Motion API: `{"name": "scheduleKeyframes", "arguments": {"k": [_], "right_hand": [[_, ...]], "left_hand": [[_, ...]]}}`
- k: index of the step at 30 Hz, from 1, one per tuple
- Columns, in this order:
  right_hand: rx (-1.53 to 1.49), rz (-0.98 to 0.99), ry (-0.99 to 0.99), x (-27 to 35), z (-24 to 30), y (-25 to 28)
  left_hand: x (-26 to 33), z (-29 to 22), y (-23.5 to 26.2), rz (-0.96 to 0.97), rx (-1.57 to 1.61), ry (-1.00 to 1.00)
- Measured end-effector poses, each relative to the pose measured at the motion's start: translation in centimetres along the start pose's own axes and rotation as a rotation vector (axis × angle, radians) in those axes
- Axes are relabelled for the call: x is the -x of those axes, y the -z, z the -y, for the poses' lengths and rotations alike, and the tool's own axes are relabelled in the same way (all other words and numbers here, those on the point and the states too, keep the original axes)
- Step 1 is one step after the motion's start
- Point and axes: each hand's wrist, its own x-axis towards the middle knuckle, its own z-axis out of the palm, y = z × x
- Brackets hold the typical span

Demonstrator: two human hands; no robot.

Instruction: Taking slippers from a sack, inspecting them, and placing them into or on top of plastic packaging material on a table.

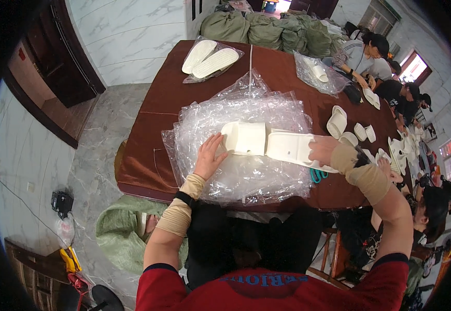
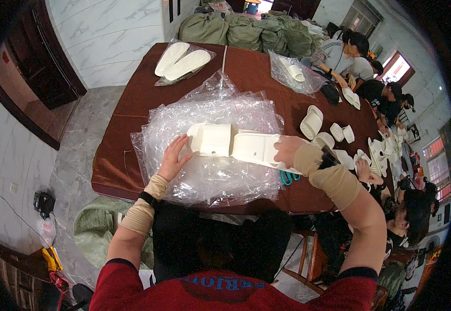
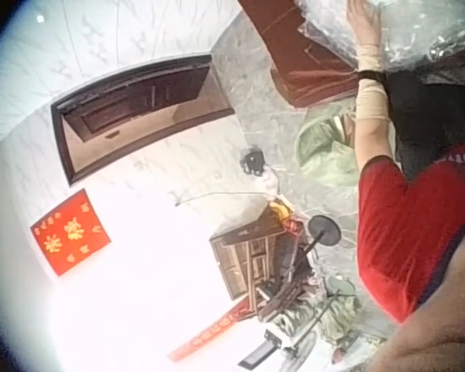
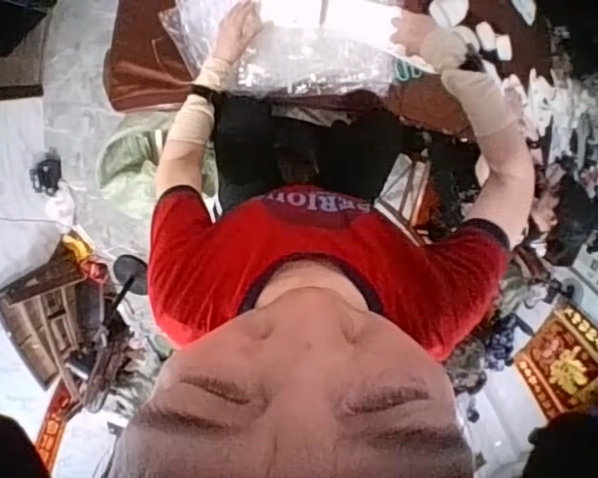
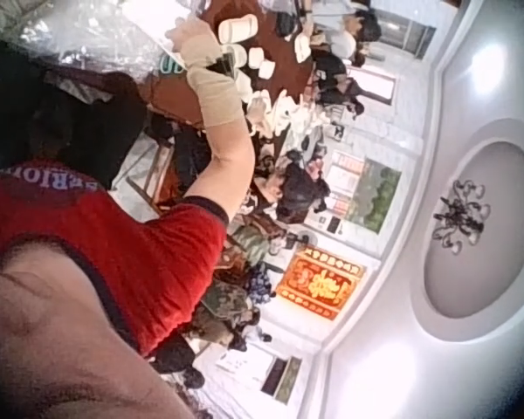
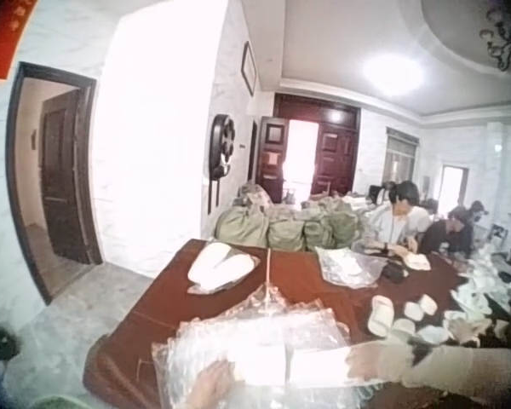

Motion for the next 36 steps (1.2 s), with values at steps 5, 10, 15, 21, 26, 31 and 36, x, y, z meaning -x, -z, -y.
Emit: {"name": "scheduleKeyframes", "arguments": {"k": [5,10,15,21,26,31,36], "right_hand": [[-0.046,-0.645,0.242,-7.2,0.9,-5.3],[-0.217,-0.348,0.03,-8.6,3.9,0.3],[-0.483,-0.559,-0.142,-1.4,-0.5,-0.8],[-0.413,-0.782,-0.765,7.0,-9.4,-3.6],[-0.489,-0.766,-0.304,-1.9,0.1,-3.7],[-0.605,-0.456,-0.178,-8.9,11.1,-7.2],[-0.525,-0.376,-0.385,-10.1,12.3,-9.8]], "left_hand": [[-0.3,0.2,-0.6,0.081,0.162,0.042],[0.4,0.5,-0.2,0.017,0.48,0.178],[0.8,-0.8,2.2,-0.025,0.51,0.22],[0.2,-2.6,4.4,-0.102,0.456,0.071],[2.3,-3.2,8.9,-0.265,0.516,0.211],[7.9,5.3,11.1,-0.289,0.024,0.262],[11.9,13.6,17.8,-0.199,-0.732,0.508]]}}
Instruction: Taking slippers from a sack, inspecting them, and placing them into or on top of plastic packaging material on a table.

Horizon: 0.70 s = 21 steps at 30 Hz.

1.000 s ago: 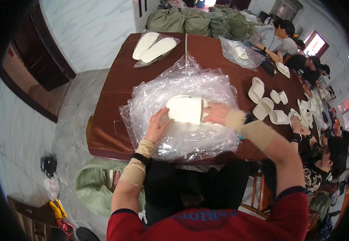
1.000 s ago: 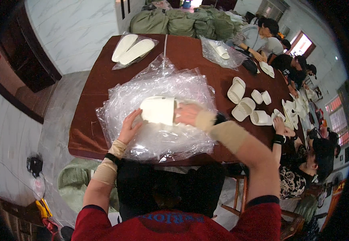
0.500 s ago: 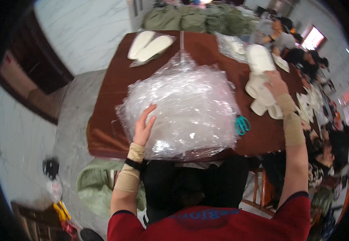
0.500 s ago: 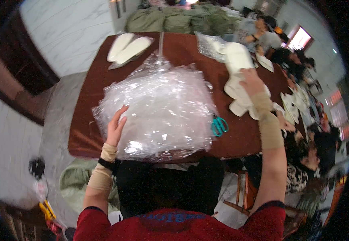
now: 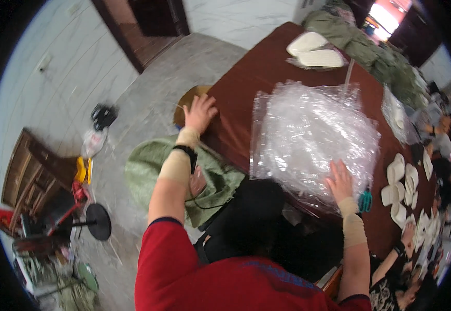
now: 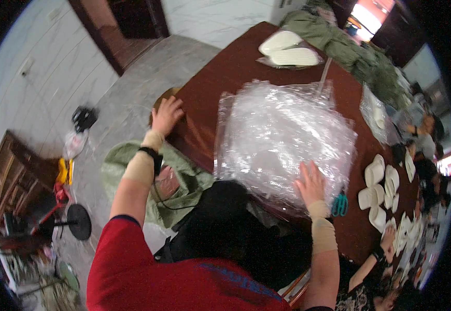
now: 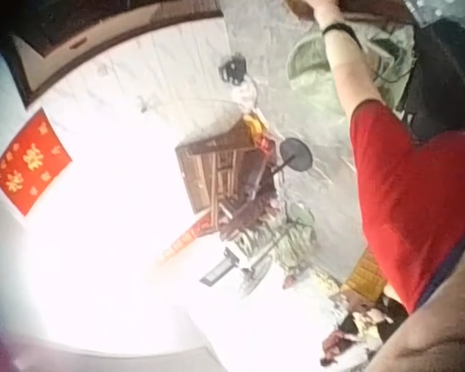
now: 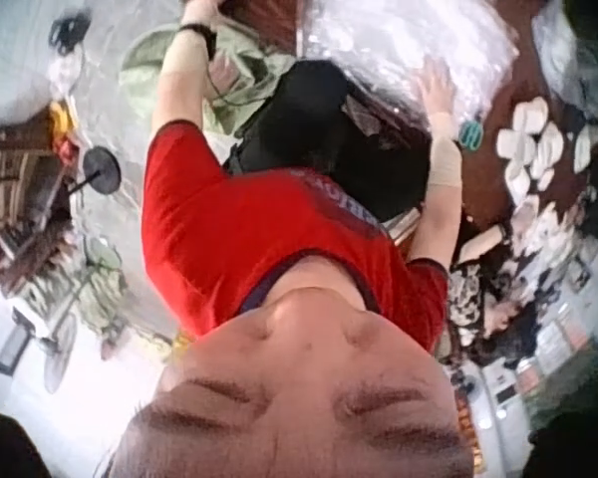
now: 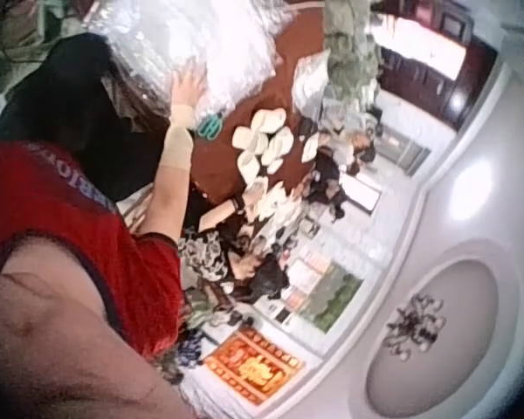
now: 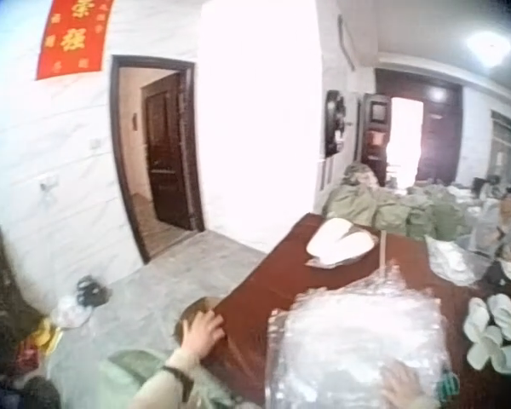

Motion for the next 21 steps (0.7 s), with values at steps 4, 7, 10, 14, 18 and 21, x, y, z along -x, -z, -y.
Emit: {"name": "scheduleKeyframes", "arguments": {"k": [4,7,10,14,18,21], "right_hand": [[-0.045,0.056,0.054,-0.8,0.2,-0.6],[0.001,-0.024,0.087,-0.6,-1.2,-0.7],[-0.011,-0.029,0.085,-1.0,-1.3,-0.8],[-0.044,0.029,0.103,-1.9,-0.2,-1.2],[-0.001,0.064,0.082,-1.2,-0.6,-0.3],[-0.002,0.057,0.079,-1.9,-0.2,-1.1]], "left_hand": [[1.1,15.2,2.2,-0.228,0.409,0.438],[6.2,18.4,1.1,-0.241,0.461,0.639],[16.2,19.4,-3.8,0.245,0.558,0.772],[28.9,16.7,-11.4,0.439,0.365,0.443],[29.9,10.3,-14.9,0.694,-0.163,0.199],[30.4,11.6,-16.0,0.84,-0.448,0.036]]}}
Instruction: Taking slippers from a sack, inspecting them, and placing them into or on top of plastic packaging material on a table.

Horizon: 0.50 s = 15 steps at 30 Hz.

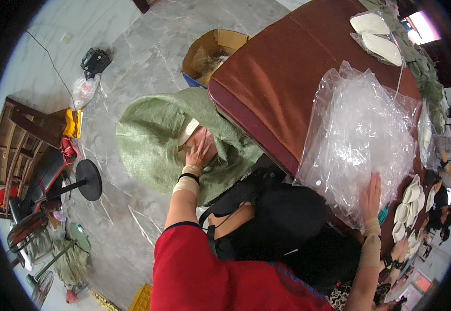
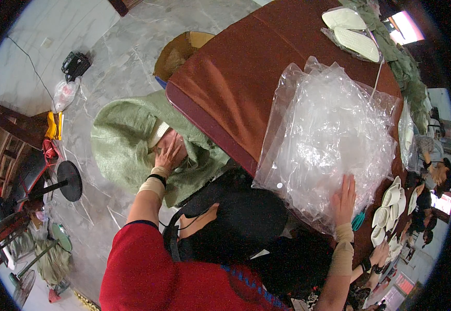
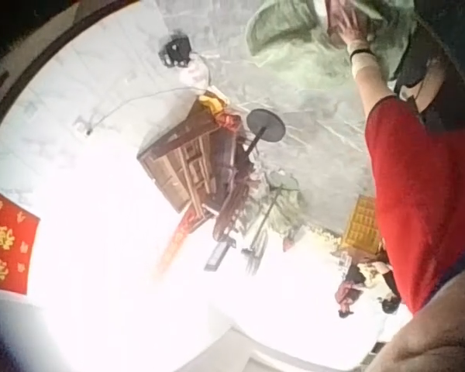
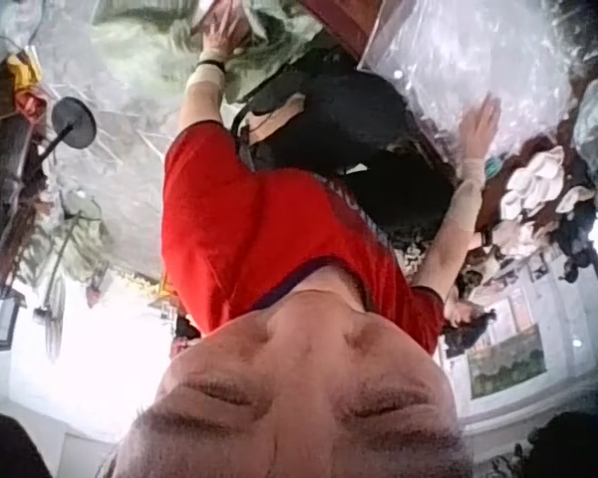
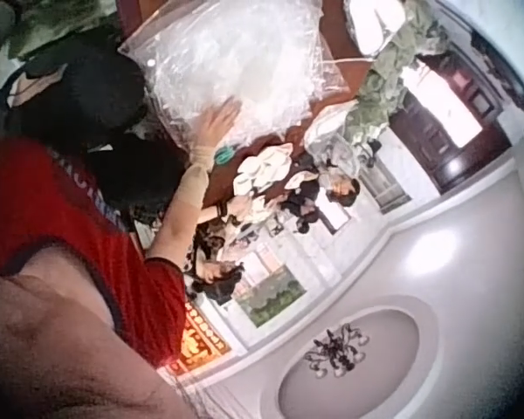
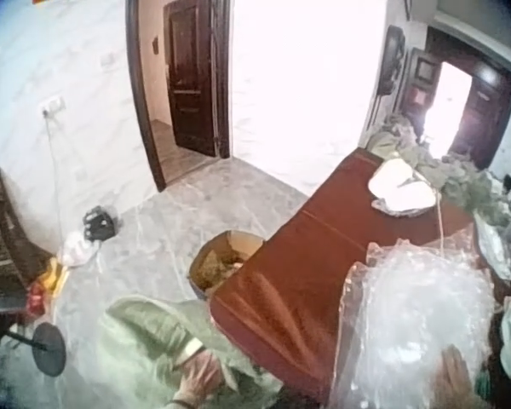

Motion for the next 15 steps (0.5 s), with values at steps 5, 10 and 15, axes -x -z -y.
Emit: {"name": "scheduleKeyframes", "arguments": {"k": [5,10,15], "right_hand": [[-0.011,-0.007,-0.009,0.1,0.7,-0.2],[-0.023,-0.013,-0.05,0.6,0.6,0.9],[-0.054,-0.053,-0.029,0.6,-0.3,0.0]], "left_hand": [[1.8,2.2,1.3,0.191,0.173,-0.148],[4.2,2.8,9.6,-0.471,0.425,-0.029],[9.2,4.7,18.5,-0.873,0.933,0.181]]}}
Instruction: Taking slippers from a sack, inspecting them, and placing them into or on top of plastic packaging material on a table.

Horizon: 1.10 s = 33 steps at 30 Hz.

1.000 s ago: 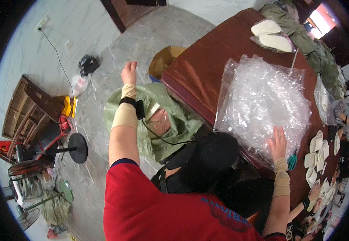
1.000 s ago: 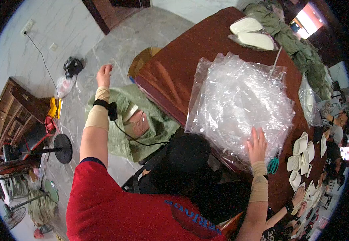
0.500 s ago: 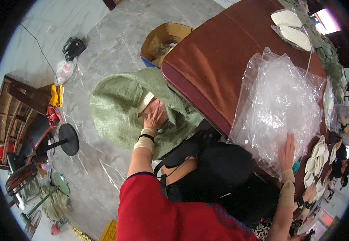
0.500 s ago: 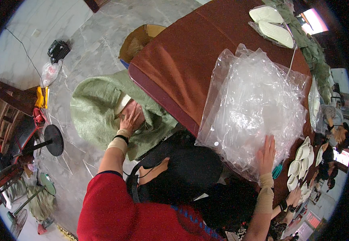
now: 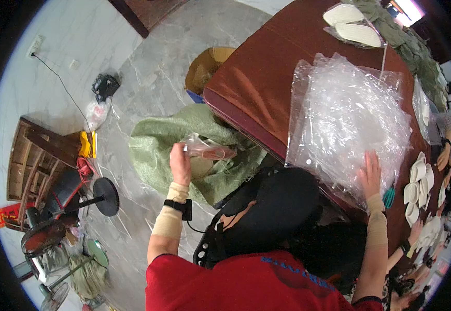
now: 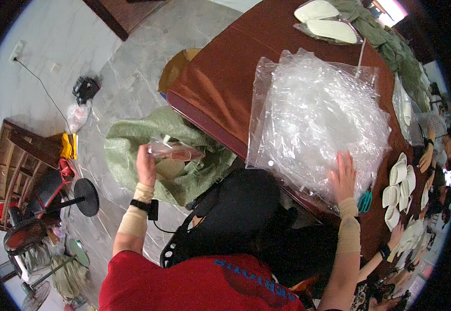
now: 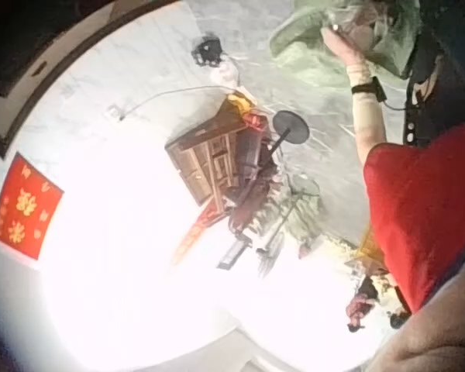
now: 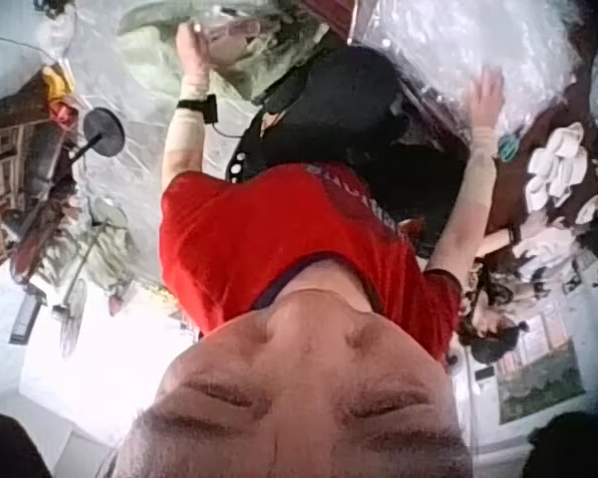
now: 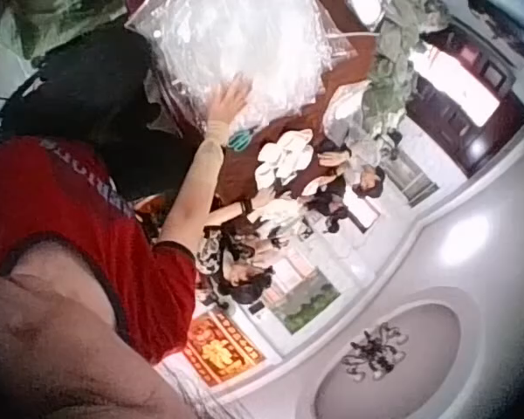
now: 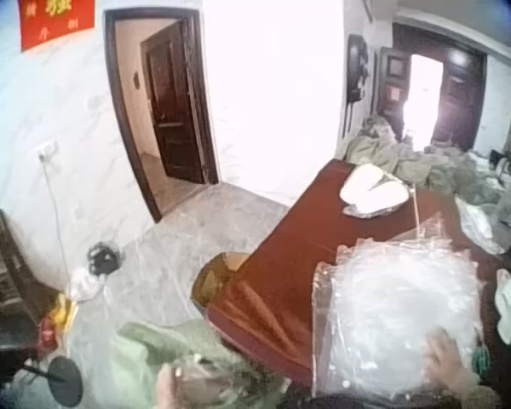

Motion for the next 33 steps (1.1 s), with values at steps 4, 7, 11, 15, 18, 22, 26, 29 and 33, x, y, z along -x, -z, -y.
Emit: {"name": "scheduleKeyframes", "arguments": {"k": [4,7,11,15,18,22,26,29,33], "right_hand": [[-0.009,0.018,-0.074,0.2,-0.1,-0.3],[0.024,0.011,-0.117,0.5,-0.4,-0.6],[0.049,0.031,-0.116,0.4,0.9,-0.3],[0.003,0.005,-0.091,0.9,1.0,0.2],[0.007,0.027,-0.141,1.3,0.3,-0.2],[0.126,-0.152,-0.173,1.1,-5.0,-6.3],[0.059,0.018,-0.114,1.0,-2.2,-2.4],[-0.051,0.021,-0.077,1.7,-0.7,0.8],[-0.307,0.011,-0.026,3.2,-1.9,4.0]], "left_hand": [[-2.8,-6.9,7.5,-0.185,0.239,0.022],[-5.8,-14.9,11.2,-0.243,0.426,-0.11],[-9.6,-28.1,14.7,-0.111,0.386,-0.433],[-12.6,-44.9,12.6,0.205,0.158,-1.304],[-9.7,-53.7,5.9,0.247,-0.107,-1.572],[-6.1,-57.0,-3.0,0.213,0.176,-1.476],[-6.8,-44.6,-13.1,0.325,0.073,-0.968],[-7.6,-35.9,-15.5,0.356,0.082,-0.801],[-8.7,-33.5,-15.7,0.442,-0.084,-0.707]]}}
